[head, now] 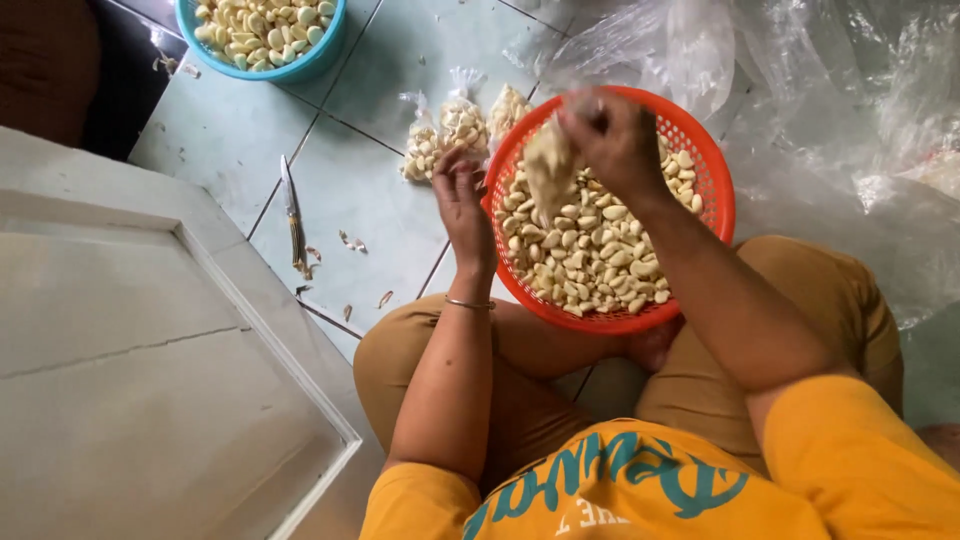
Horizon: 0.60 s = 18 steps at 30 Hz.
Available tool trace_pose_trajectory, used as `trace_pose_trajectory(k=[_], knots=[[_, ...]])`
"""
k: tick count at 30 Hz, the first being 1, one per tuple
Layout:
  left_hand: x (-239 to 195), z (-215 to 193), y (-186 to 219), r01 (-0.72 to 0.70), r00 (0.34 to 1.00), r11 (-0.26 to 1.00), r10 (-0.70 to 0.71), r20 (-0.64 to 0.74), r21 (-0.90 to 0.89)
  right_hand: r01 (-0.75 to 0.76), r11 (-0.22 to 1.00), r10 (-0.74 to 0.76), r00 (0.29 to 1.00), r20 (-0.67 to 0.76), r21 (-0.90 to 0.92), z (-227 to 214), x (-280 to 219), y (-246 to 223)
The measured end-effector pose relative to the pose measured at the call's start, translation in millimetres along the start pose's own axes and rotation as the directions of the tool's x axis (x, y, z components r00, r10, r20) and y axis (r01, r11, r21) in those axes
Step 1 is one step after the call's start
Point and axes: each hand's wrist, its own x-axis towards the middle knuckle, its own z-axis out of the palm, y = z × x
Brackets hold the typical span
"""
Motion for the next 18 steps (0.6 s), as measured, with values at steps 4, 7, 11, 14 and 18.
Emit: trace_pose_trajectory(k=[4, 7, 11, 14, 18], knots=[[11.6, -7.9, -7.4, 0.275, 0.952, 0.952, -0.29, -0.101, -0.135, 0.001, 1.0, -0.003, 0.986, -0.167, -0.016, 53.0, 61.0, 14.5], [12.5, -3.6, -6.4, 0.272, 0.957, 0.954, -0.282, -0.07, -0.124, 0.001, 0.96, -0.051, 0.984, -0.172, -0.28, 105.0, 72.9, 65.2], [13.1, -3.5, -12.5, 0.303, 0.946, 0.932, -0.32, -0.056, -0.201, -0.089, 0.78, 0.324, 0.904, 0.278, -0.619, 147.7, 66.7, 108.2], [12.6, -0.8, -9.9, 0.29, 0.95, 0.94, -0.305, -0.064, -0.181, -0.158, 0.812, 0.356, 0.897, 0.261, -0.562, 132.8, 78.6, 86.1], [7.7, 1.9, -9.5, 0.32, 0.944, 0.938, -0.328, -0.042, -0.131, -0.046, 0.739, 0.094, 0.995, 0.036, -0.672, 86.8, 111.5, 142.1]])
